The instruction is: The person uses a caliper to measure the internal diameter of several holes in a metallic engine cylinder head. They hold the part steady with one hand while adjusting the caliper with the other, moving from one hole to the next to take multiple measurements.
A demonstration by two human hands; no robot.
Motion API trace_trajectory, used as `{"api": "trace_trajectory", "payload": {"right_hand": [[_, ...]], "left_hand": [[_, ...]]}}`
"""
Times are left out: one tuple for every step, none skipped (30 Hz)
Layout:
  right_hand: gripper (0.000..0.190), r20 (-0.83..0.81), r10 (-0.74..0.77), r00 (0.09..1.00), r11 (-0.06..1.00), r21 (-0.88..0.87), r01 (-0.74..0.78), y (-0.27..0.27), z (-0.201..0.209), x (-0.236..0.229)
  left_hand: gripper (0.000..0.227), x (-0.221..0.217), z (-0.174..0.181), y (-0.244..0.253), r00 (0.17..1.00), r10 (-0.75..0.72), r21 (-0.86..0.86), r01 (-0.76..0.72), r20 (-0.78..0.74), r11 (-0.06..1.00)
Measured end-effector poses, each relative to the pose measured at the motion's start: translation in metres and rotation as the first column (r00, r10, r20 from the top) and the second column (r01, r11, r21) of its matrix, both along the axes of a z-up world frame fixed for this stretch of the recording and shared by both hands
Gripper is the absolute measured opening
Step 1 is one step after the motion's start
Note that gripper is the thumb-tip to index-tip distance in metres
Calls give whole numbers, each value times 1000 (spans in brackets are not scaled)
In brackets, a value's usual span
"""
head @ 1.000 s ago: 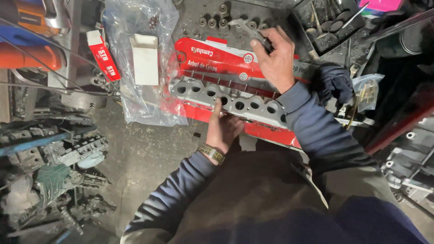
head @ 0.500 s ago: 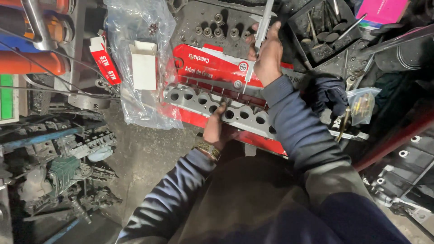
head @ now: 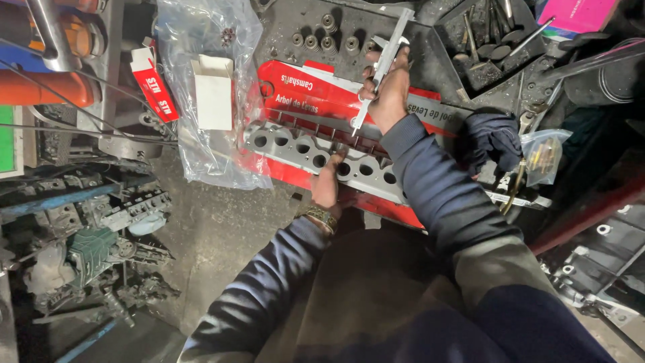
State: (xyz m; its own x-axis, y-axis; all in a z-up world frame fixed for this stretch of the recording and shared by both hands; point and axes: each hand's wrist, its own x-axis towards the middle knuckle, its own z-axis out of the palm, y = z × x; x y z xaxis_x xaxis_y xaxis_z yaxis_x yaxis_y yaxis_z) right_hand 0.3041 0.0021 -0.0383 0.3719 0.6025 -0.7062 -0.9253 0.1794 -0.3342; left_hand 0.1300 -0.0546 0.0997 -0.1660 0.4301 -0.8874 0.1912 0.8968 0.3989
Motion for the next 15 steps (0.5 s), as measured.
{"api": "trace_trajectory", "payload": {"right_hand": [[74, 2, 1, 1000, 1000, -3, -1, 0, -4, -1], [72, -11, 8, 1000, 1000, 13, -7, 0, -7, -2], [69, -23, 14, 1000, 999, 29, -13, 0, -10, -4], [69, -22, 16, 1000, 999, 35, -16, 1, -9, -5], [64, -26, 29, 999, 999, 28, -28, 1, -7, -6], [60, -29, 36, 999, 999, 15, -35, -2, -7, -6], [60, -27, 32, 999, 999, 15, -31, -1, -6, -7], [57, -32, 54, 998, 999, 5, -53, -1, -5, -8], [55, -38, 75, 996, 997, -4, -75, 0, -4, -9], [55, -37, 73, 997, 997, -3, -73, 0, -6, -9], [57, -37, 91, 995, 996, 14, -90, 1, -9, -9], [59, -37, 109, 993, 994, 27, -108, 0, -12, -9], [59, -38, 107, 994, 994, 23, -106, -3, -10, -9], [56, -28, 116, 993, 993, 41, -115, -2, -8, -9], [54, -18, 125, 992, 991, 59, -124, -2, -5, -10]], "left_hand": [[81, -1, 0, 1, 1000, 1, -3, -1, 2, 1000], [90, -2, 0, 2, 999, -32, 1, 32, -25, 999], [100, -3, 1, 3, 997, -65, 4, 66, -52, 998], [100, -7, -7, 4, 997, -63, 10, 63, -51, 998], [87, -11, -14, 4, 998, -43, 21, 44, -34, 999], [74, -14, -23, 3, 999, -30, 26, 30, -16, 999], [74, -17, -27, 2, 999, -34, 25, 34, -14, 999], [66, -20, -31, 0, 998, -60, 106, 61, -12, 992], [58, -23, -36, -1, 996, -86, 187, 86, -12, 979], [58, -20, -28, 0, 996, -88, 188, 88, -12, 978], [59, -17, -21, 1, 997, -79, 145, 78, 4, 986], [60, -15, -14, 0, 997, -70, 98, 68, 20, 993], [60, -16, -18, -1, 997, -72, 94, 70, 20, 993], [75, -18, -23, 0, 999, -51, 89, 49, 18, 995], [91, -20, -27, 0, 999, -29, 84, 28, 16, 996]]}}
